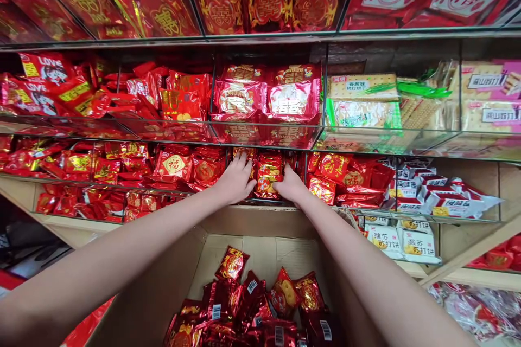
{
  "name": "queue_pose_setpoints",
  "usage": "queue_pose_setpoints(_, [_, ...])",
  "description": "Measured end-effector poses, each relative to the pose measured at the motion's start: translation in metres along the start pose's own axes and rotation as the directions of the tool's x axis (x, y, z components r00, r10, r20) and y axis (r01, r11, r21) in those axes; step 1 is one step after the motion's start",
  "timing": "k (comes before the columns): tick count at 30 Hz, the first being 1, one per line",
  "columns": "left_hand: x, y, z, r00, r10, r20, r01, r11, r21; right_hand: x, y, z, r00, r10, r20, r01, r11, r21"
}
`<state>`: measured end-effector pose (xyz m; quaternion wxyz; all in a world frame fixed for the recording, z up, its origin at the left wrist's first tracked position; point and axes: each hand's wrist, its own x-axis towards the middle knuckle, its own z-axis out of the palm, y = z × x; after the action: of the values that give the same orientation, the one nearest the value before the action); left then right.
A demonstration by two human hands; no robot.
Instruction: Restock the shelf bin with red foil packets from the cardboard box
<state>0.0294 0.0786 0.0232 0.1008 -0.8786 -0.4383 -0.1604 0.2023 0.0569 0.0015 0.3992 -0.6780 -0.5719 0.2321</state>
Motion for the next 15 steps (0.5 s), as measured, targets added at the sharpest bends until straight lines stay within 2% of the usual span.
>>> queue_pose_setpoints(1, [-0.010, 0.001, -0.006, 0.999, 0.034, -0.026, -0.035, 0.999, -0.023, -0.004, 0.000, -0.002, 0.998, -0.026, -0.053, 0.024, 0.998, -0.050])
queue_pose_setpoints(3, [-0.038, 0.000, -0.016, 0.981, 0.174, -0.085, -0.181, 0.980, -0.084, -0.019, -0.002, -0.008, 0.973, -0.167, -0.161, 0.148, 0.981, -0.123])
queue_pose_setpoints(5, [-0.071, -0.001, -0.023, 0.929, 0.367, -0.057, -0.371, 0.909, -0.189, -0.045, -0.005, -0.014, 0.899, -0.380, -0.220, 0.346, 0.922, -0.176])
queue_pose_setpoints(6, [-0.087, -0.002, -0.024, 0.898, 0.439, -0.021, -0.431, 0.870, -0.238, -0.061, -0.006, -0.016, 0.848, -0.485, -0.211, 0.446, 0.870, -0.210])
queue_pose_setpoints(7, [-0.102, -0.002, -0.024, 0.872, 0.489, 0.021, -0.466, 0.843, -0.268, -0.077, -0.008, -0.017, 0.806, -0.572, -0.150, 0.529, 0.811, -0.249])
queue_pose_setpoints(8, [-0.115, -0.003, -0.022, 0.856, 0.512, 0.071, -0.475, 0.834, -0.281, -0.093, -0.009, -0.016, 0.764, -0.645, 0.004, 0.622, 0.734, -0.274])
queue_pose_setpoints(9, [-0.124, -0.002, -0.019, 0.847, 0.520, 0.112, -0.474, 0.834, -0.283, -0.106, -0.009, -0.014, 0.701, -0.681, 0.210, 0.711, 0.648, -0.274])
queue_pose_setpoints(11, [-0.134, -0.002, -0.009, 0.847, 0.475, 0.237, -0.407, 0.868, -0.285, -0.122, -0.005, -0.004, 0.581, -0.582, 0.570, 0.798, 0.546, -0.255])
queue_pose_setpoints(12, [-0.135, -0.001, -0.003, 0.835, 0.432, 0.342, -0.341, 0.893, -0.294, -0.124, 0.000, 0.002, 0.554, -0.482, 0.679, 0.799, 0.537, -0.271])
queue_pose_setpoints(13, [-0.134, -0.001, 0.004, 0.796, 0.369, 0.479, -0.250, 0.922, -0.296, -0.123, 0.007, 0.010, 0.564, -0.370, 0.738, 0.774, 0.550, -0.315])
queue_pose_setpoints(15, [-0.128, -0.001, 0.018, 0.653, 0.234, 0.721, -0.061, 0.964, -0.258, -0.117, 0.024, 0.028, 0.620, -0.152, 0.769, 0.669, 0.614, -0.418])
